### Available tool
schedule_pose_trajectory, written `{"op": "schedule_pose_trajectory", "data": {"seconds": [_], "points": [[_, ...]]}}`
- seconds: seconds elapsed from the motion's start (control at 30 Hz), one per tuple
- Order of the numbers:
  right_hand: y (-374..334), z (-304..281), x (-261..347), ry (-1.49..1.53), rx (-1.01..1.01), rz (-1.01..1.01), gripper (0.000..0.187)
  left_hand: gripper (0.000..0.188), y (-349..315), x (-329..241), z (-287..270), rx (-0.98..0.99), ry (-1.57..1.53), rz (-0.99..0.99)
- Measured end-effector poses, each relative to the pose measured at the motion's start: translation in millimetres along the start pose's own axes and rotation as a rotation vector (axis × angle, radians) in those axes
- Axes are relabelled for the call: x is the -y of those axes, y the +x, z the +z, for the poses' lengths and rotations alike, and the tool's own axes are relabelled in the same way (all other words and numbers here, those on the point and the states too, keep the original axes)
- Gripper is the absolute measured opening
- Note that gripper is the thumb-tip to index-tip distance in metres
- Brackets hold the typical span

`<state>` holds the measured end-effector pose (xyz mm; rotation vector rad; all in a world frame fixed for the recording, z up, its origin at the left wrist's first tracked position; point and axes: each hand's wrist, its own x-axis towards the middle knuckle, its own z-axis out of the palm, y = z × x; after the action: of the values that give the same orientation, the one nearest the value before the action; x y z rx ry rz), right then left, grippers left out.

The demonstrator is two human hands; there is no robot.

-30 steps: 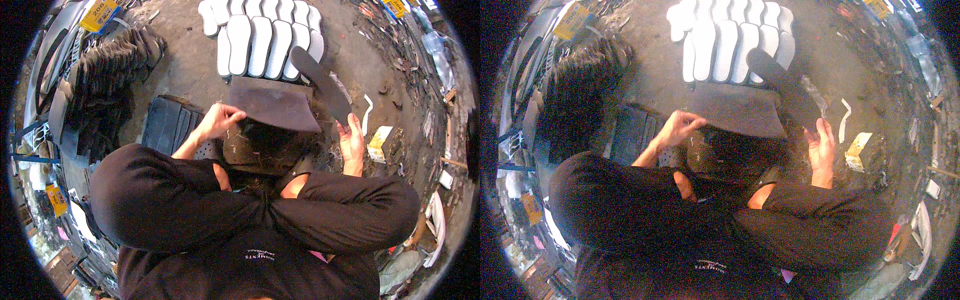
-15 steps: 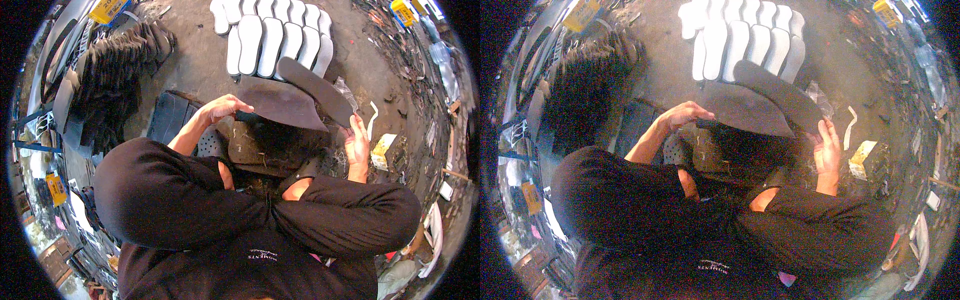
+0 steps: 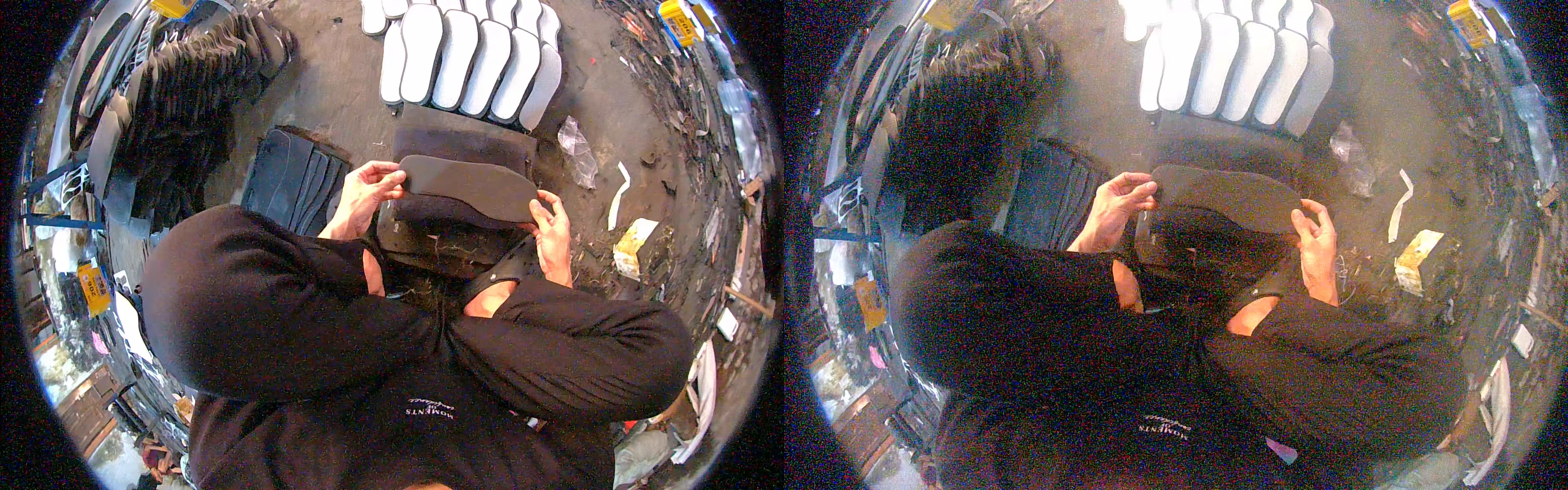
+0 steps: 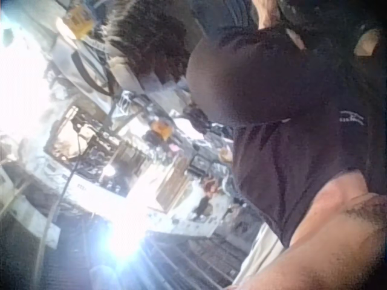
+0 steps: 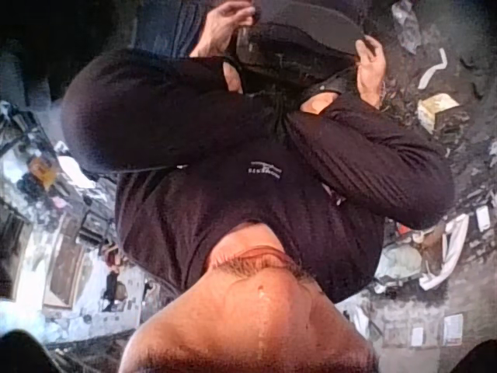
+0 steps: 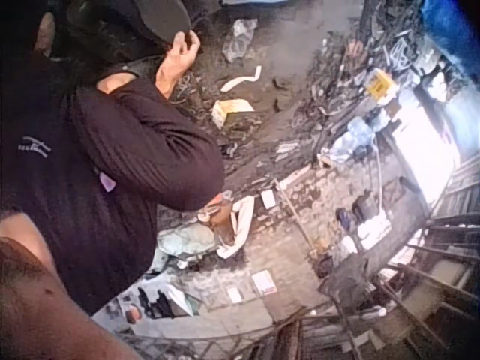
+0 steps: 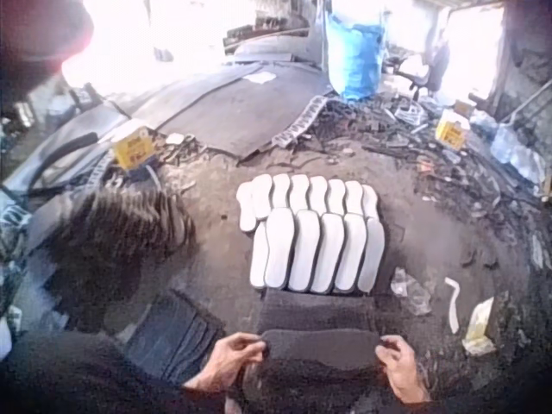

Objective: The person repeatedly picks up black and white shoe insoles from a pile, places them on a work surface, and stacks them into separate piles. The person handles the insoles one at a time, alternating between the two colors.

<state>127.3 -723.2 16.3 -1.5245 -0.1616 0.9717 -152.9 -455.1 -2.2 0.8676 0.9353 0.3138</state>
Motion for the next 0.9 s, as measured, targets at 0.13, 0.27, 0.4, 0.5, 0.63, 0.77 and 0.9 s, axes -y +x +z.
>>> {"op": "schedule_pose_trajectory", "data": {"seconds": [0.13, 0.27, 0.4, 0.5, 0.63, 0.77, 0.9], "points": [[2.0, 2.0, -11.5, -0.332, -0.077, -0.117, 0.041, 0.032, -17.5, 22.8, -6.6, -0.128, 0.202, 0.005], [1.0, 3.3, -14.7, -0.543, -0.135, -0.189, 0.043, 0.029, -26.1, 31.3, -9.9, -0.163, 0.307, 0.045], [0.0, 4.6, -16.6, -0.612, -0.152, -0.236, 0.044, 0.030, -25.0, 33.4, -8.5, -0.173, 0.323, 0.084], [0.8, 3.9, -19.1, -0.604, -0.153, -0.195, 0.045, 0.030, -24.2, 32.9, -7.8, -0.211, 0.383, 0.062], [1.2, 1.8, -23.4, -0.587, -0.151, -0.192, 0.045, 0.030, -25.6, 33.4, -6.9, -0.227, 0.472, 0.090], [2.5, -0.5, -25.2, -0.603, -0.155, -0.186, 0.044, 0.031, -23.6, 35.3, -5.1, -0.240, 0.500, 0.092], [4.3, -2.2, -28.6, -0.566, -0.136, -0.207, 0.044, 0.031, -22.2, 36.1, -3.9, -0.246, 0.495, 0.072]]}}
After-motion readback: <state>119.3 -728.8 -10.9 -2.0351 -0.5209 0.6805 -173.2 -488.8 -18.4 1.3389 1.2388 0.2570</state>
